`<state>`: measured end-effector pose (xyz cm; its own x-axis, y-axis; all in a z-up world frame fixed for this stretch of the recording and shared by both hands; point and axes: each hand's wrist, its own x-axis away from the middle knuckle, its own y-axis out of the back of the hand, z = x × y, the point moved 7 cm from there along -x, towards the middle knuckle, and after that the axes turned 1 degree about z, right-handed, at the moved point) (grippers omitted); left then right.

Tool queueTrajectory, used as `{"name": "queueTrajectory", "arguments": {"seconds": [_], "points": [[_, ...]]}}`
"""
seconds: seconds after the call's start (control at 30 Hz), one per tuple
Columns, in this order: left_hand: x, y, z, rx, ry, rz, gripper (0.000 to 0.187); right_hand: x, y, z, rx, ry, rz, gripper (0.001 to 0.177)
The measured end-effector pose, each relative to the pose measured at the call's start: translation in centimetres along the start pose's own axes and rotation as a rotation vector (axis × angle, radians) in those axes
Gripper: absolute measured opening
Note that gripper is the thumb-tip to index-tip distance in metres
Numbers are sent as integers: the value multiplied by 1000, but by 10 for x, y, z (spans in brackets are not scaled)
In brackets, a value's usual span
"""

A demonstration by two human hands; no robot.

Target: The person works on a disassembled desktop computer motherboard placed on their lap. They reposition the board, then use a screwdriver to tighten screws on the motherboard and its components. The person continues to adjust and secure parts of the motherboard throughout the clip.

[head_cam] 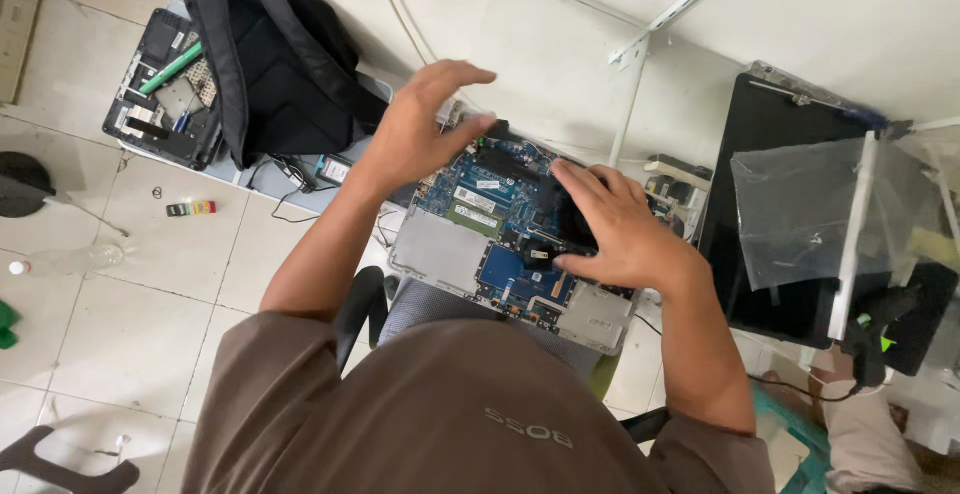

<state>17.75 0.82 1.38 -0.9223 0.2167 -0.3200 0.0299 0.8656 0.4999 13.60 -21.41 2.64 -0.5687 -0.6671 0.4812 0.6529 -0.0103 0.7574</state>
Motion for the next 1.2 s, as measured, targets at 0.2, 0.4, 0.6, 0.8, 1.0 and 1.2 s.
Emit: {"name": "queueTrajectory", "arguments": {"seconds": [0.2, 0.4, 0.6, 0.8, 1.0, 1.2], "points": [[35, -13, 60, 189, 472, -125, 46, -2, 29, 17, -11, -86, -50, 81], [36, -21, 64, 286, 500, -125, 52, -46, 24, 6, 152, 37, -433, 39], [37, -22, 64, 321, 482, -148, 48, -82, 19, 14, 235, 98, -587, 26], [49, -30, 73, 446, 474, -162, 34, -84, 17, 14, 238, 133, -630, 26], [48, -29, 71, 434, 448, -172, 34, -86, 18, 24, 236, 222, -646, 18], [42, -20, 54, 397, 436, -172, 38, -87, 22, 40, 295, 240, -580, 21]]}}
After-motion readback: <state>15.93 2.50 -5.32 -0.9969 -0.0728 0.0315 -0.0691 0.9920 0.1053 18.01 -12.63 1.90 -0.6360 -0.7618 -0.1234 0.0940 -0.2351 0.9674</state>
